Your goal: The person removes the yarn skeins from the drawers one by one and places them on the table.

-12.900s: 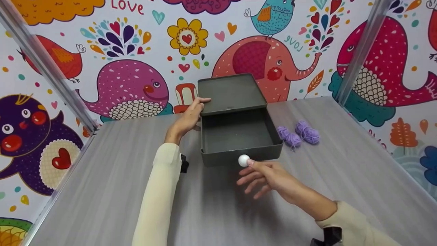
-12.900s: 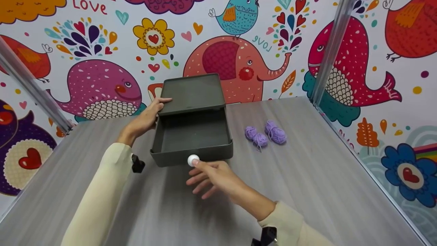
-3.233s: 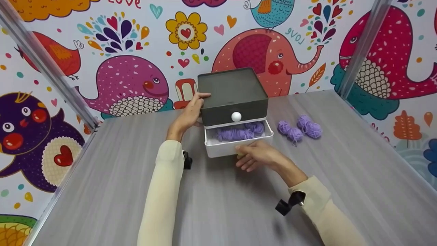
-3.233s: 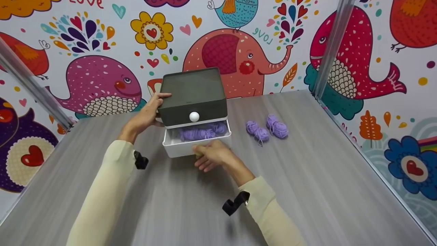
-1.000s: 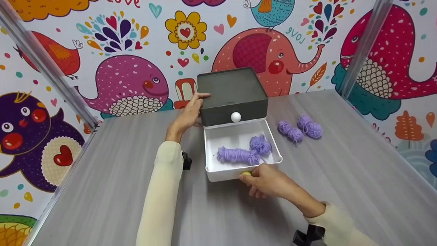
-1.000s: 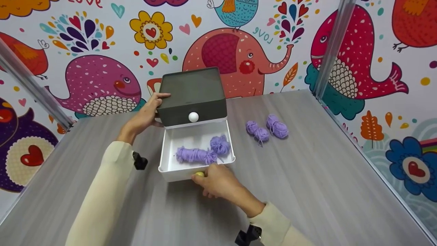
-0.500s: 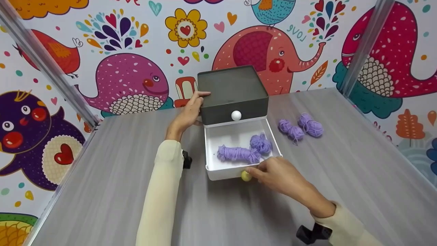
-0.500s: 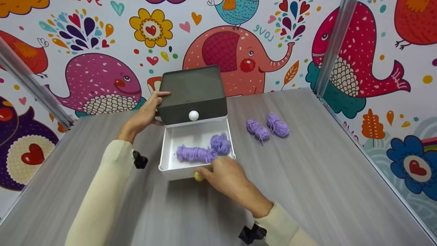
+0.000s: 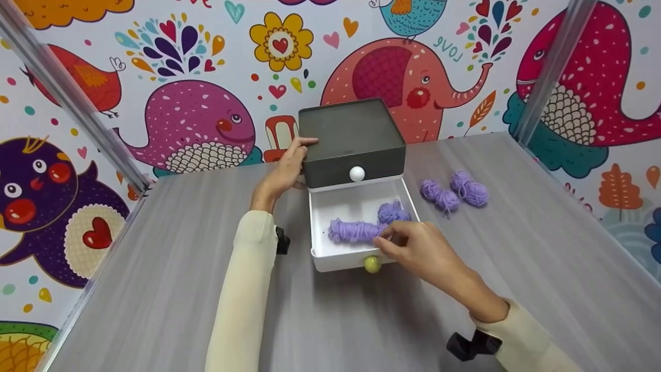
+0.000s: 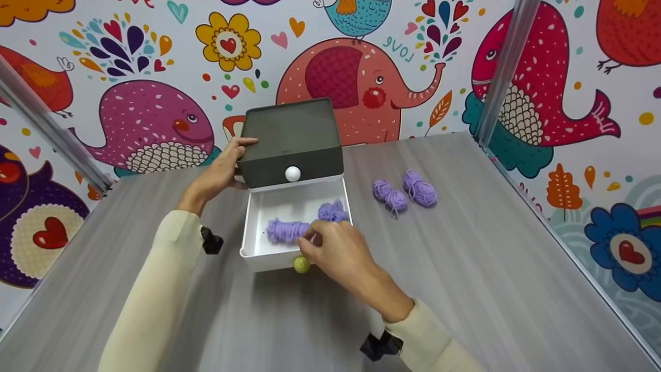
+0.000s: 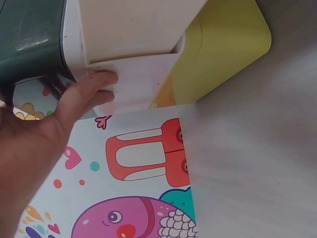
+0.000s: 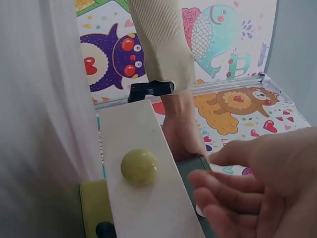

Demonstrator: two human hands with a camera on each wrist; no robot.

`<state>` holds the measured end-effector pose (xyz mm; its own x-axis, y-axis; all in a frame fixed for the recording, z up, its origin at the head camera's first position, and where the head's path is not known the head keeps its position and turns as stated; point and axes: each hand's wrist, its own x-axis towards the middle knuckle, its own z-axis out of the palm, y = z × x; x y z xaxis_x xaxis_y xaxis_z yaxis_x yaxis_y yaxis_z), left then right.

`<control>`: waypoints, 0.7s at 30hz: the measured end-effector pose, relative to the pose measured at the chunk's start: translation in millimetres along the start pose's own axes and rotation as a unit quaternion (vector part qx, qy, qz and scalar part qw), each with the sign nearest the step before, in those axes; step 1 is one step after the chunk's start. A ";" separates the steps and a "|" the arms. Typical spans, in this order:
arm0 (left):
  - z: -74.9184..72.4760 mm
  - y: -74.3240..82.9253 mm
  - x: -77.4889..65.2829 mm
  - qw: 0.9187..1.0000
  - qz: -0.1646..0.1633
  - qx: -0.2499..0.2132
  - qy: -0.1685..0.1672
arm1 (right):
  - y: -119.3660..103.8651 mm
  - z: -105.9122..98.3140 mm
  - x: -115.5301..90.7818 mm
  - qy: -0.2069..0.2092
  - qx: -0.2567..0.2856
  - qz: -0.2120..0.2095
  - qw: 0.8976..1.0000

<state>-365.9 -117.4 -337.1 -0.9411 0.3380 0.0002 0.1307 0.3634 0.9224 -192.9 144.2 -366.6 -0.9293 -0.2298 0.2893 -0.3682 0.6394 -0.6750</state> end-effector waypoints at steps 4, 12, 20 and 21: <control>-1.0 -0.4 -0.3 1.000 0.002 0.000 -0.001 | -4.7 0.7 9.5 -0.006 0.020 -0.021 1.000; 0.4 -1.1 -1.2 1.000 0.000 0.013 0.006 | -7.4 6.4 29.7 -0.028 0.014 -0.054 0.998; 0.4 -0.8 -0.9 1.000 0.004 0.014 0.006 | -1.3 18.4 42.4 -0.029 -0.012 -0.069 0.997; 0.3 -0.8 -0.8 1.000 0.005 0.015 0.006 | -0.7 19.9 43.4 -0.030 -0.014 -0.064 0.997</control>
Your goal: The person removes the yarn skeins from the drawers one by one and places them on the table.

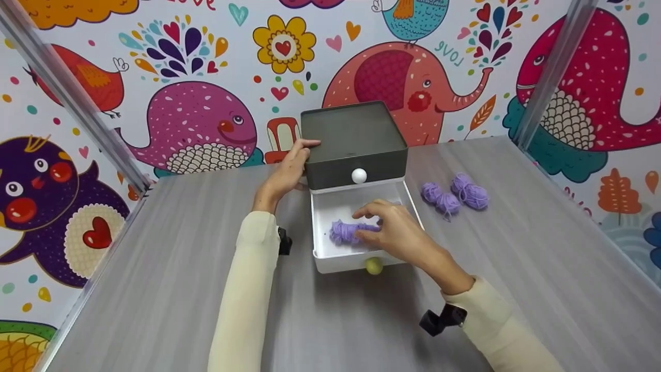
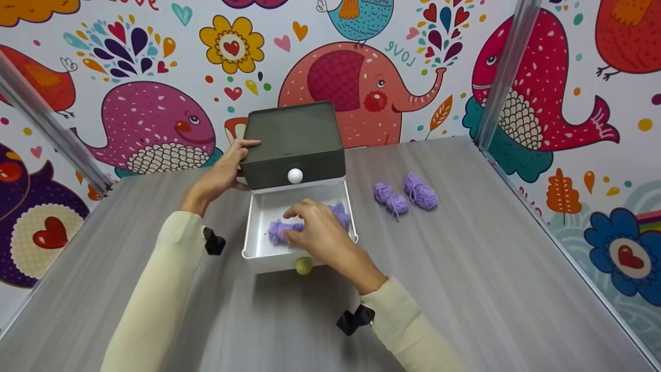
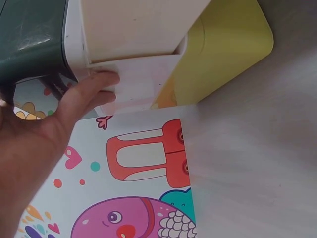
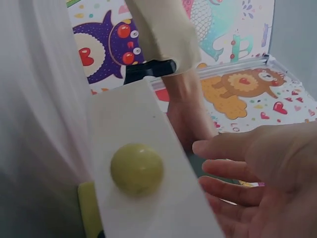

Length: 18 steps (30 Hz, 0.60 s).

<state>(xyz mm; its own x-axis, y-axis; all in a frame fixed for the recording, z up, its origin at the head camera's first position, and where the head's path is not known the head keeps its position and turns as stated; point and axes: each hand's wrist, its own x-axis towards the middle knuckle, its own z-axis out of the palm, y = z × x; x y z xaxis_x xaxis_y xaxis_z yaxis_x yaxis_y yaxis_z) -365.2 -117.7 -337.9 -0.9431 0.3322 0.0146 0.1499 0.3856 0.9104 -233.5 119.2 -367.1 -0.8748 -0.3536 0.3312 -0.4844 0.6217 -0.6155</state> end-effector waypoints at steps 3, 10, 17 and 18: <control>0.1 0.2 -0.3 1.000 0.002 0.001 -0.001 | 2.9 4.3 1.7 -0.003 -0.001 0.020 1.000; -0.3 0.8 -0.6 1.000 0.003 0.005 0.002 | 11.8 12.3 4.3 0.008 0.014 0.048 0.999; -0.1 -0.2 -0.2 1.000 0.001 0.004 0.007 | 12.2 16.1 6.6 -0.007 0.013 0.062 0.998; 0.1 -0.2 -0.3 1.000 -0.001 0.002 0.007 | 12.2 16.5 7.0 -0.011 0.010 0.067 0.998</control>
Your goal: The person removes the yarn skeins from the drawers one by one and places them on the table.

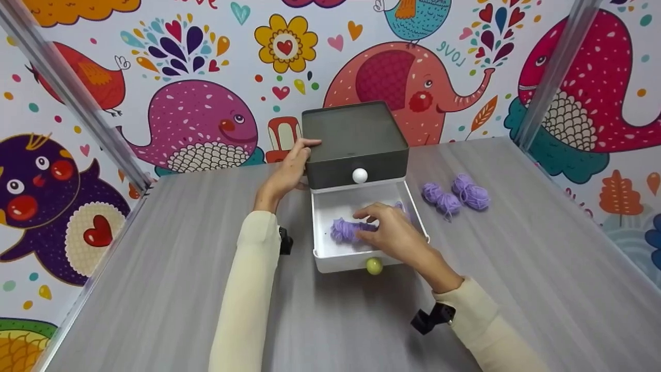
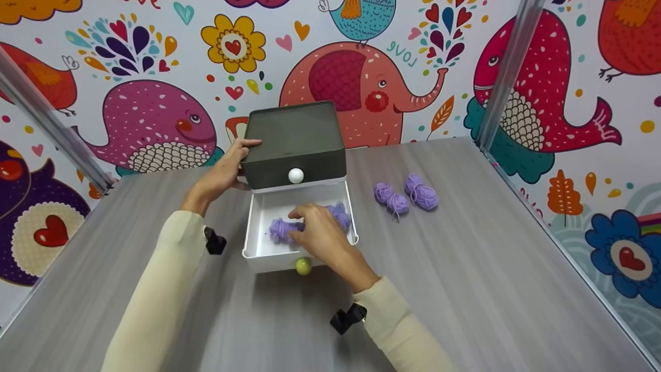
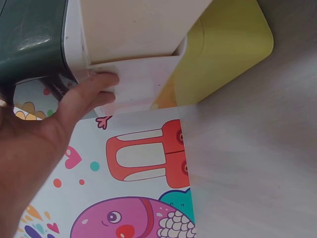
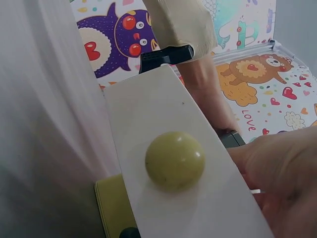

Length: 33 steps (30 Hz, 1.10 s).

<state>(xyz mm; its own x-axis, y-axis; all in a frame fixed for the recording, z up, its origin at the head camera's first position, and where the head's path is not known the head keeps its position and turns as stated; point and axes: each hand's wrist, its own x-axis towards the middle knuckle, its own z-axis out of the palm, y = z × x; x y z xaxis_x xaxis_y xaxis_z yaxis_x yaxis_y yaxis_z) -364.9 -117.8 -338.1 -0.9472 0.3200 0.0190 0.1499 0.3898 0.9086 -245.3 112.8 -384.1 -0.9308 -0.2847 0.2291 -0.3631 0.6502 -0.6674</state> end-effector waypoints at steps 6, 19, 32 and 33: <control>0.7 1.3 0.6 1.000 -0.004 -0.008 -0.005 | 2.1 1.1 2.1 -0.029 -0.009 0.038 0.999; 0.1 1.4 0.4 1.000 -0.007 -0.009 0.003 | 0.9 2.0 4.6 -0.041 0.008 0.097 0.994; 2.0 -0.1 1.4 1.000 0.007 -0.022 -0.001 | 4.0 -6.9 5.8 -0.044 0.027 0.061 0.997; 2.2 0.0 1.2 1.000 0.008 -0.023 -0.002 | 4.6 -8.7 6.1 -0.051 0.035 0.062 0.996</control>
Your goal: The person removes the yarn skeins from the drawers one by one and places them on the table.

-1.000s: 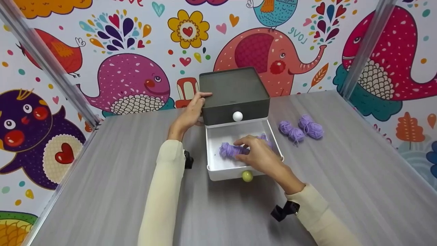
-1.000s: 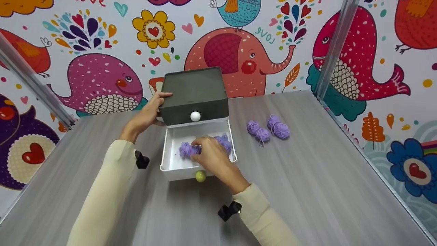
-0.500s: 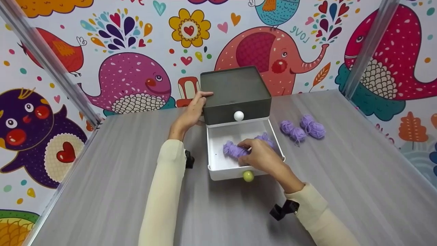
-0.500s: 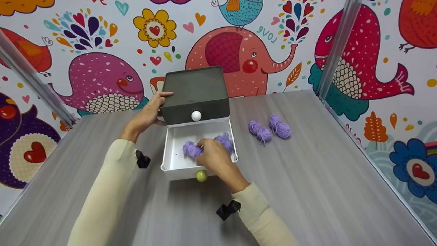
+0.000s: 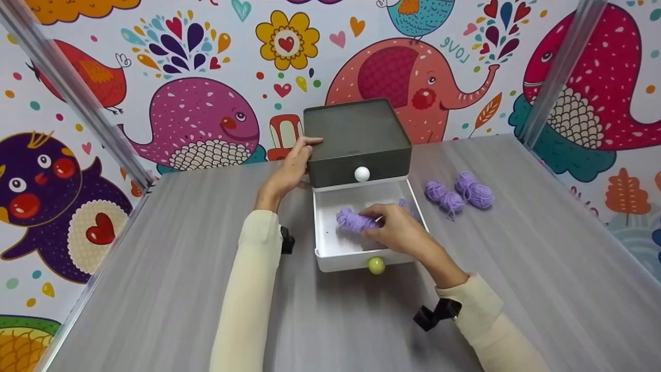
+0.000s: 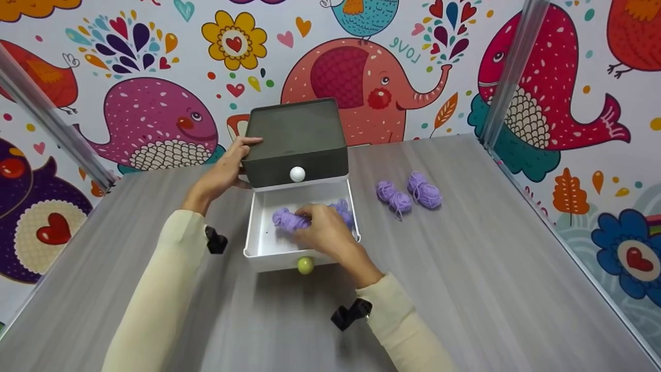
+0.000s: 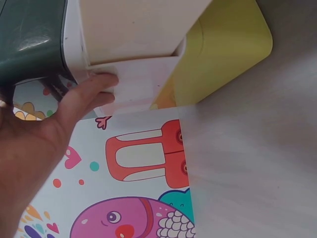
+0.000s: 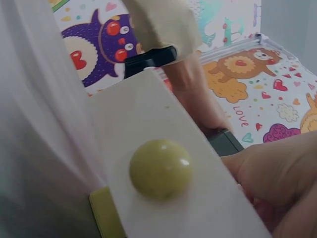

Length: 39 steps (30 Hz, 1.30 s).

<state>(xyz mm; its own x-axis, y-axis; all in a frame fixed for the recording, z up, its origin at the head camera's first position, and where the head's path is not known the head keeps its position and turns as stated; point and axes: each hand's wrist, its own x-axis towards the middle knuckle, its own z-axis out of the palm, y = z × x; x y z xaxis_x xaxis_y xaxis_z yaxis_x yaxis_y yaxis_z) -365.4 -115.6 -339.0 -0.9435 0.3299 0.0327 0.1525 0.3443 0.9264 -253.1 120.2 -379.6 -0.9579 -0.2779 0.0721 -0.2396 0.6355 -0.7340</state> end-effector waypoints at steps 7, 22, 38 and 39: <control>0.1 1.3 -0.7 1.000 0.001 0.002 -0.002 | 2.8 -11.8 0.4 -0.020 0.048 0.001 0.999; -1.1 -0.4 2.3 1.000 -0.004 0.003 -0.002 | 2.6 -48.1 -9.9 -0.006 0.037 0.016 0.999; -0.5 0.6 0.2 1.000 -0.011 0.021 0.002 | 21.6 -79.8 -23.8 0.077 0.007 0.041 0.996; -0.3 0.8 0.3 1.000 -0.010 0.020 0.002 | 22.6 -82.1 -24.3 0.079 0.003 0.042 0.996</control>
<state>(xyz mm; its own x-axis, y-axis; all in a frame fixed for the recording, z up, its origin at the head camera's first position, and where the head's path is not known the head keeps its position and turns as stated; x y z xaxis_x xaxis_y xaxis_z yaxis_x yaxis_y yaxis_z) -365.7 -115.4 -338.1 -0.9474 0.3196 0.0147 0.1442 0.3854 0.9114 -248.2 200.4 -342.6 -0.9877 -0.1058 0.1153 -0.1564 0.6472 -0.7461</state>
